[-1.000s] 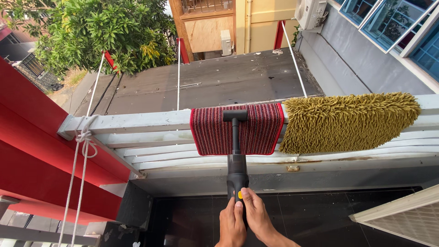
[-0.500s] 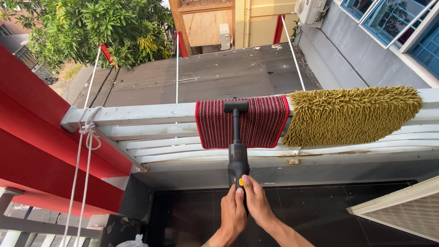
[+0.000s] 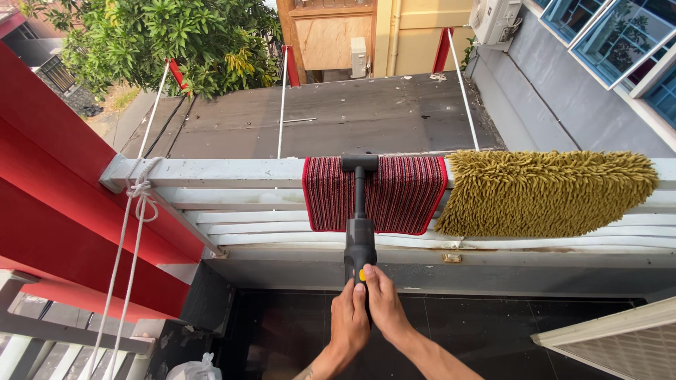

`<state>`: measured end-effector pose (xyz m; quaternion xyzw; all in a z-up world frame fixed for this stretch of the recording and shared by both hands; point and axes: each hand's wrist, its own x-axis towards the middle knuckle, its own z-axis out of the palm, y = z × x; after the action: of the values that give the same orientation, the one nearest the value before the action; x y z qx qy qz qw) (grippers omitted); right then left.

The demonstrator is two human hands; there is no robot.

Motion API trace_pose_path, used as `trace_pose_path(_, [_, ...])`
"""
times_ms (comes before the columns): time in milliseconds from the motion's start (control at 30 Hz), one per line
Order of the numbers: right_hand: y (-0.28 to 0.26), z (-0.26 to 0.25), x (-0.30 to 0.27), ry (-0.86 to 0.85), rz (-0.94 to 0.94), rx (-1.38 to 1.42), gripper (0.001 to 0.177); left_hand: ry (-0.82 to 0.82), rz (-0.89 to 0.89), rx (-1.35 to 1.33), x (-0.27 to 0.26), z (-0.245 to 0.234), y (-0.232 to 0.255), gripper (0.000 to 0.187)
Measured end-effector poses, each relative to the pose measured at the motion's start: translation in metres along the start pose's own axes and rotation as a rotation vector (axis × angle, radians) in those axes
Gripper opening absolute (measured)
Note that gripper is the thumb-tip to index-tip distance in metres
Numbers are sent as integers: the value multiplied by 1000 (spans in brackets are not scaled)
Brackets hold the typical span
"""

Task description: The person uses a vacuum cleaner with a brush attachment to clean two mats hanging on a balcony railing, moving the tool across the surface of each mat by hand.

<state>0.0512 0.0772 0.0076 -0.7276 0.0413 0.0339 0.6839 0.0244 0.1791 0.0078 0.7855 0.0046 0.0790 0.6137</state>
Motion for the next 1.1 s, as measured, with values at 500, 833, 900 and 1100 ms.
trace_pose_path(500, [-8, -9, 25, -93, -18, 64, 50, 95, 37, 50, 15, 14, 7, 36])
trace_pose_path(833, [9, -15, 14, -154, -40, -104, 51, 117, -37, 37, -6, 12, 6, 36])
trace_pose_path(900, [1, -7, 41, -146, -7, 4, 51, 120, -28, 100, 22, 12, 4, 37])
trace_pose_path(1100, [-2, -2, 29, -138, 20, 42, 51, 124, 27, 58, 15, 4, 3, 37])
